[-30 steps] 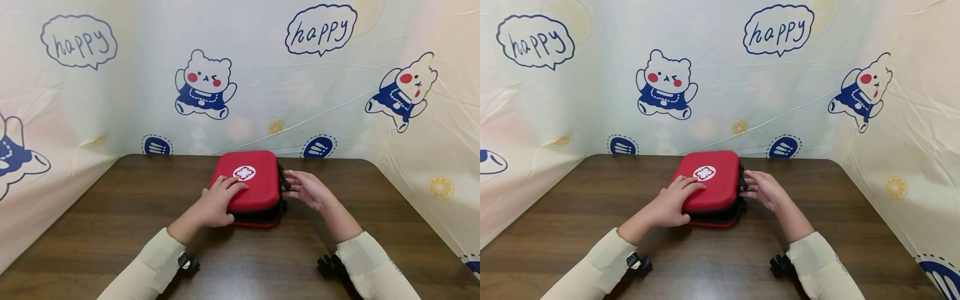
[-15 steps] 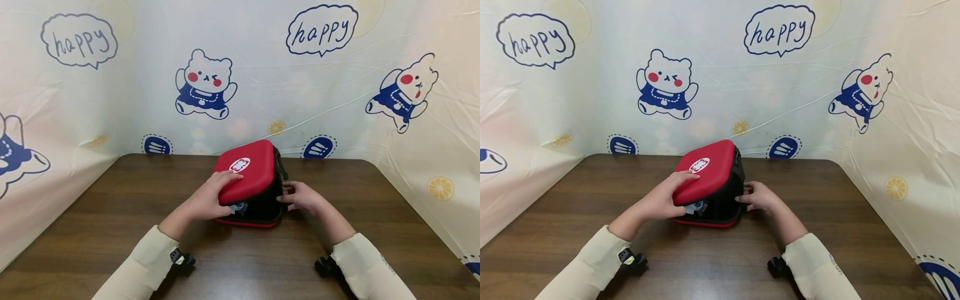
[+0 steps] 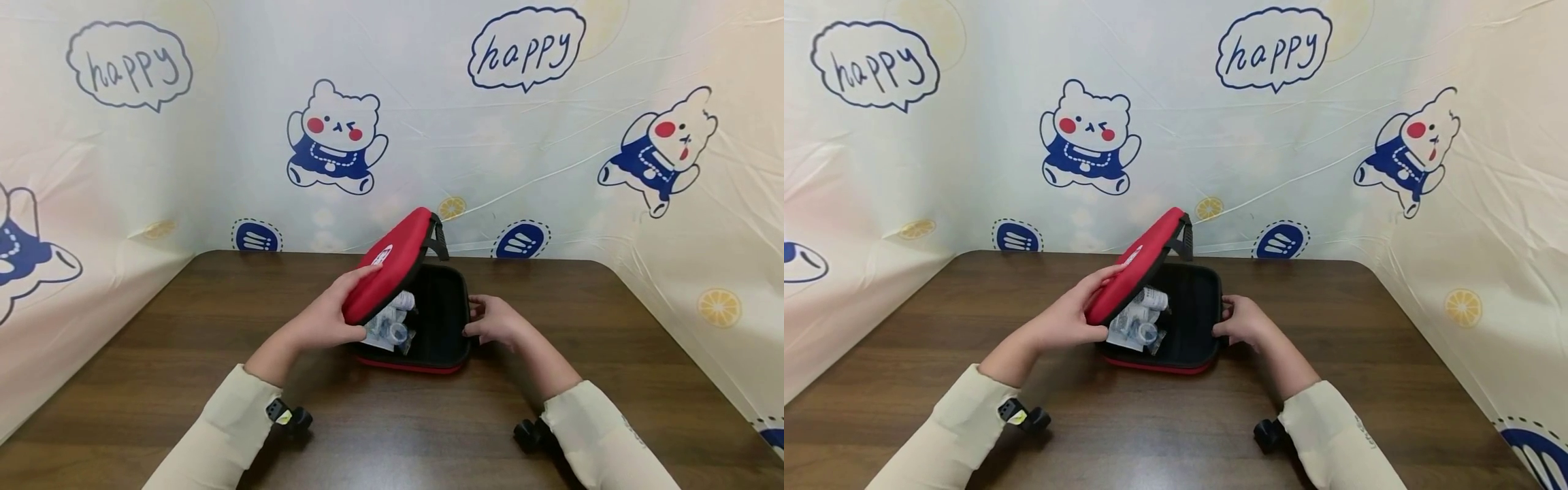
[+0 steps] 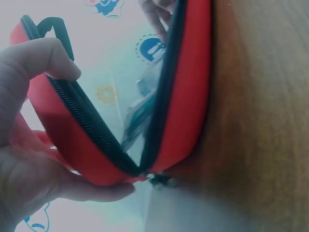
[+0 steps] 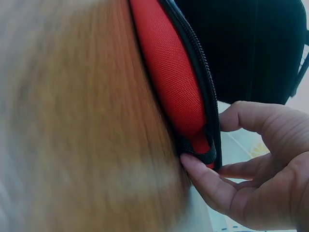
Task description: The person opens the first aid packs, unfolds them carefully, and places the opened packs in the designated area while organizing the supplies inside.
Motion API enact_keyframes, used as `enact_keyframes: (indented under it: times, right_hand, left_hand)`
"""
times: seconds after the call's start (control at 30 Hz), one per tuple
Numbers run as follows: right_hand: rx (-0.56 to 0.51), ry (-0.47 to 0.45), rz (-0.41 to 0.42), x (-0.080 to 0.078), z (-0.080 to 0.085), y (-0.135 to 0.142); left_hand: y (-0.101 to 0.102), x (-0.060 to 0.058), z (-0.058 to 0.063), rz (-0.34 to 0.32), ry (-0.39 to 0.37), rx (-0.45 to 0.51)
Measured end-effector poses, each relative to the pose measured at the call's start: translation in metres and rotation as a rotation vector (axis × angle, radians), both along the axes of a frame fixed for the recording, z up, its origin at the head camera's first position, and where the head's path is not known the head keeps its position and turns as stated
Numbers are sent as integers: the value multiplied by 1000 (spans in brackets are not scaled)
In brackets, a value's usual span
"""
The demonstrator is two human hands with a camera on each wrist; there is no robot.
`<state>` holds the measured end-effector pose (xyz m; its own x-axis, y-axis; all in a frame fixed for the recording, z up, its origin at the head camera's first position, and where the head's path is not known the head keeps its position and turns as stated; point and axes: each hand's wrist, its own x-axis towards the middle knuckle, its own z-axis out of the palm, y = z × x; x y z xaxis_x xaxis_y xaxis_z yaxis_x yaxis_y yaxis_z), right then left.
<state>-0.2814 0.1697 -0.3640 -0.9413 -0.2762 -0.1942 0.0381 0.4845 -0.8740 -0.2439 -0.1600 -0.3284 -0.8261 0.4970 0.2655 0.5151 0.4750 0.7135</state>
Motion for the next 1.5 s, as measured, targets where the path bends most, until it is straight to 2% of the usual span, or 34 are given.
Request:
enact_keyframes:
  times: [0.17, 0.23, 0.33, 0.47, 0.57, 0.67, 0.77, 0.93, 1.03, 1.2, 1.3, 1.5]
  right_hand:
    - [54, 24, -5, -1, 2, 7]
    - [70, 25, 5, -2, 3, 11]
    - [92, 26, 37, -4, 4, 17]
    - [110, 18, 59, -6, 5, 26]
    - [123, 12, 59, -7, 6, 32]
    - [142, 15, 66, -8, 7, 37]
    - [151, 10, 60, -10, 8, 42]
    - [144, 11, 55, -11, 8, 50]
    - [134, 10, 74, -12, 8, 57]
    - [130, 17, 89, -12, 11, 69]
    - [144, 19, 89, -12, 14, 75]
    - [170, 16, 85, -12, 16, 87]
  left_hand:
    - [-5, 0, 8, -29, -22, 36]
    - [-7, 1, 11, -16, -33, 71]
    - [-10, 2, 15, 45, -18, 127]
    - [-13, 5, 20, 200, 27, 228]
    - [-19, 8, 27, 275, 64, 292]
    - [-26, 12, 36, 311, 85, 304]
    - [-35, 16, 45, 326, 72, 310]
    - [-54, 16, 55, 359, 48, 239]
    - [-68, 14, 58, 357, 11, 179]
    - [-85, 11, 55, 315, -108, 145]
    - [-91, 8, 51, 288, -171, 116]
    - [-100, 1, 39, 232, -247, 72]
